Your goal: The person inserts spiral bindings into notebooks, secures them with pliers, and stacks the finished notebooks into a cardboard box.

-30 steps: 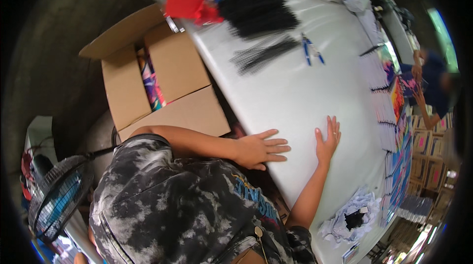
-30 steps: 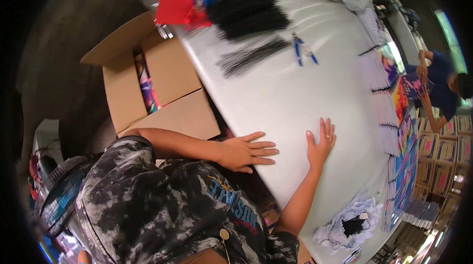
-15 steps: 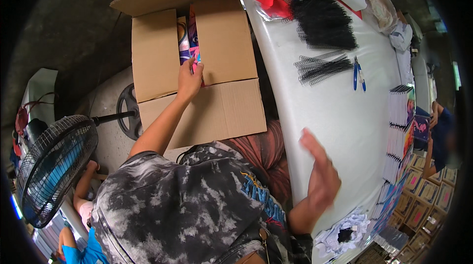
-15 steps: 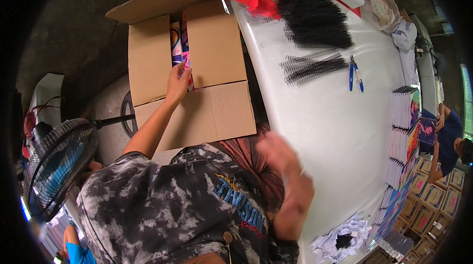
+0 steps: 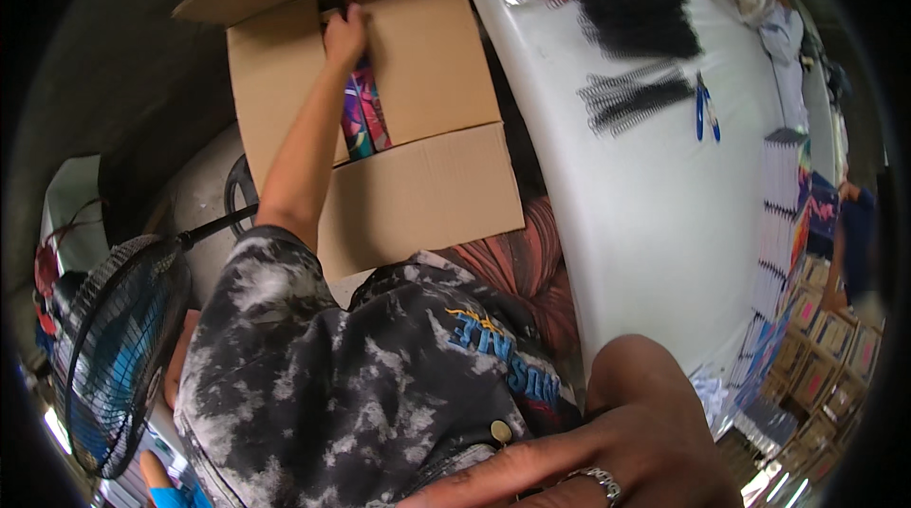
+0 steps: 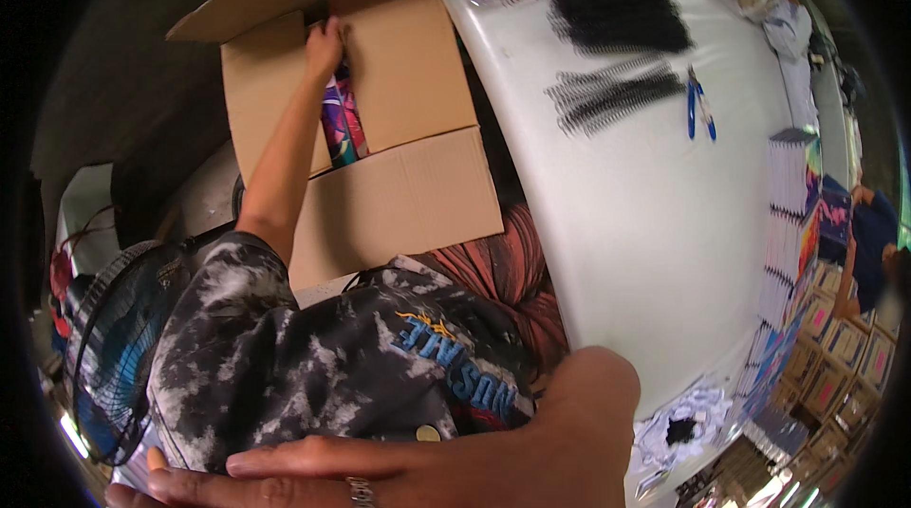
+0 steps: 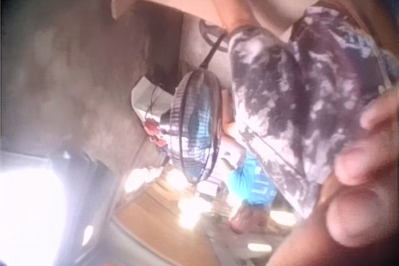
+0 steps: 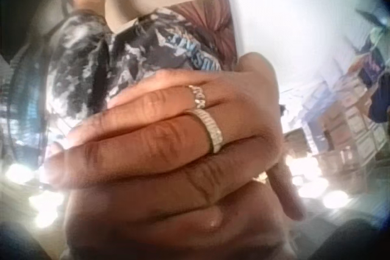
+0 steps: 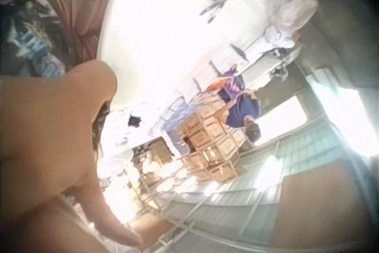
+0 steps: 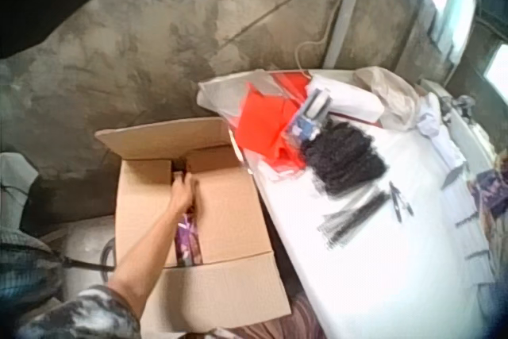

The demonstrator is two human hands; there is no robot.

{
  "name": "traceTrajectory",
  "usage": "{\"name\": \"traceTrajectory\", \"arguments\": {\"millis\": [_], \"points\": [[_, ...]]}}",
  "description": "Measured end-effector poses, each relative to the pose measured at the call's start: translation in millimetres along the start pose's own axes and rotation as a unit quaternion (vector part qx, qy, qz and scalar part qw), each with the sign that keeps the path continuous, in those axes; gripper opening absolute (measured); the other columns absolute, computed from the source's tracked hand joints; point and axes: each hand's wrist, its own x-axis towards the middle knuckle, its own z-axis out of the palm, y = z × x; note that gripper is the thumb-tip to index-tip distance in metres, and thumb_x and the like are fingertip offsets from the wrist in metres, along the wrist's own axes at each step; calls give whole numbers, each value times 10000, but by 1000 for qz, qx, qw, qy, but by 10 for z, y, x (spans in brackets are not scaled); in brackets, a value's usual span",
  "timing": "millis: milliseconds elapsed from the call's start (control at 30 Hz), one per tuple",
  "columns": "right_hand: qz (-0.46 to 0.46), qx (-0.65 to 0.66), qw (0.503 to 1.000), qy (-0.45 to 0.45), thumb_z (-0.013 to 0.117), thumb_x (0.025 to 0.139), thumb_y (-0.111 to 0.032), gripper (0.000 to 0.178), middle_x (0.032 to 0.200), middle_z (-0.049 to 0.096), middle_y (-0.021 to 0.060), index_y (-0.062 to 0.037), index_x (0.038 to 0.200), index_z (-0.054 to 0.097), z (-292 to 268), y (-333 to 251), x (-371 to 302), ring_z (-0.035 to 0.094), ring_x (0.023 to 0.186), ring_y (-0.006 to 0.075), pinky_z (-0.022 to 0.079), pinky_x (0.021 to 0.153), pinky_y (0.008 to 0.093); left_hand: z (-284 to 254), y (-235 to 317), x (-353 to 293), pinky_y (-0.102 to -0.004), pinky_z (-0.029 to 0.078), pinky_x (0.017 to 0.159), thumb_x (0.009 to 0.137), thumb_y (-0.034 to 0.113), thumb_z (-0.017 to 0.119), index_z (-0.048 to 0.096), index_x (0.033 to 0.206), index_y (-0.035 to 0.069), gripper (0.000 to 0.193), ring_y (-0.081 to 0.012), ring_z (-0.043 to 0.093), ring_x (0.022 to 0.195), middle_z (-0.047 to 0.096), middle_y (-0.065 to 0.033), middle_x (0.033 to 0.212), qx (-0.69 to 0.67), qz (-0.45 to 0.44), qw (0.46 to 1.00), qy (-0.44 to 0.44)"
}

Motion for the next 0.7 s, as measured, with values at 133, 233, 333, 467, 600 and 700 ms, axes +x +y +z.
{"name": "traceTrajectory", "arguments": {"millis": [133, 233, 333, 467, 600, 700], "points": [[-9, -8, 1000, 9, 643, 806, -250, 421, 1175, 549, 108, -128, 1190, 521, -215, 13, 40, 494, 1122, 330, 373, 962, 471, 161, 294, 112, -374, 345, 977, 877, 545, 385, 475, 1207, -132, 758, -370, 478, 1178, 526, -299, 1195, -100, -107, 982, -117], [-16, 12, 1000, -4, 639, 803, -266, 449, 1209, 513, 121, -133, 1212, 507, -345, 128, 63, 457, 1150, 342, 346, 973, 490, -98, 449, -222, -337, 311, 1005, 929, 461, 383, 461, 1257, -61, 622, -301, 441, 1217, 521, -216, 1233, -183, -28, 978, -97], [-9, -21, 999, -28, 634, 801, -283, 478, 1244, 476, 134, -137, 1233, 493, -253, 219, 90, 420, 1179, 354, 319, 983, 509, -56, 1008, -974, -329, 191, 1079, 966, 408, 354, 250, 1405, 24, 593, -221, 280, 1309, 304, -108, 1431, -342, 23, 922, -183], [47, -45, 992, -104, 628, 798, -305, 515, 1290, 428, 151, -142, 1262, 474, -325, 492, 14, 370, 1217, 369, 284, 997, 535, -217, 1173, -1466, -334, 152, 1101, 983, 400, 293, 89, 1458, 67, 615, -222, 164, 1368, 183, -105, 1488, -383, 32, 898, -215], [143, -203, 954, -170, 622, 795, -327, 553, 1336, 379, 169, -148, 1291, 456, -409, 939, -77, 321, 1255, 385, 248, 1011, 560, -332, 1252, -1610, -346, 269, 1058, 976, 407, 308, 82, 1459, 71, 630, -227, 294, 1311, 204, -110, 1474, -410, 17, 874, -259], [167, -400, 876, -212, 618, 793, -343, 581, 1371, 343, 182, -152, 1312, 442, -387, 1568, 8, 284, 1283, 397, 222, 1021, 579, -473, 1095, -1576, -353, 339, 1021, 972, 382, 318, 105, 1459, 71, 615, -219, 380, 1262, 260, -107, 1455, -318, 69, 900, -289]]}}
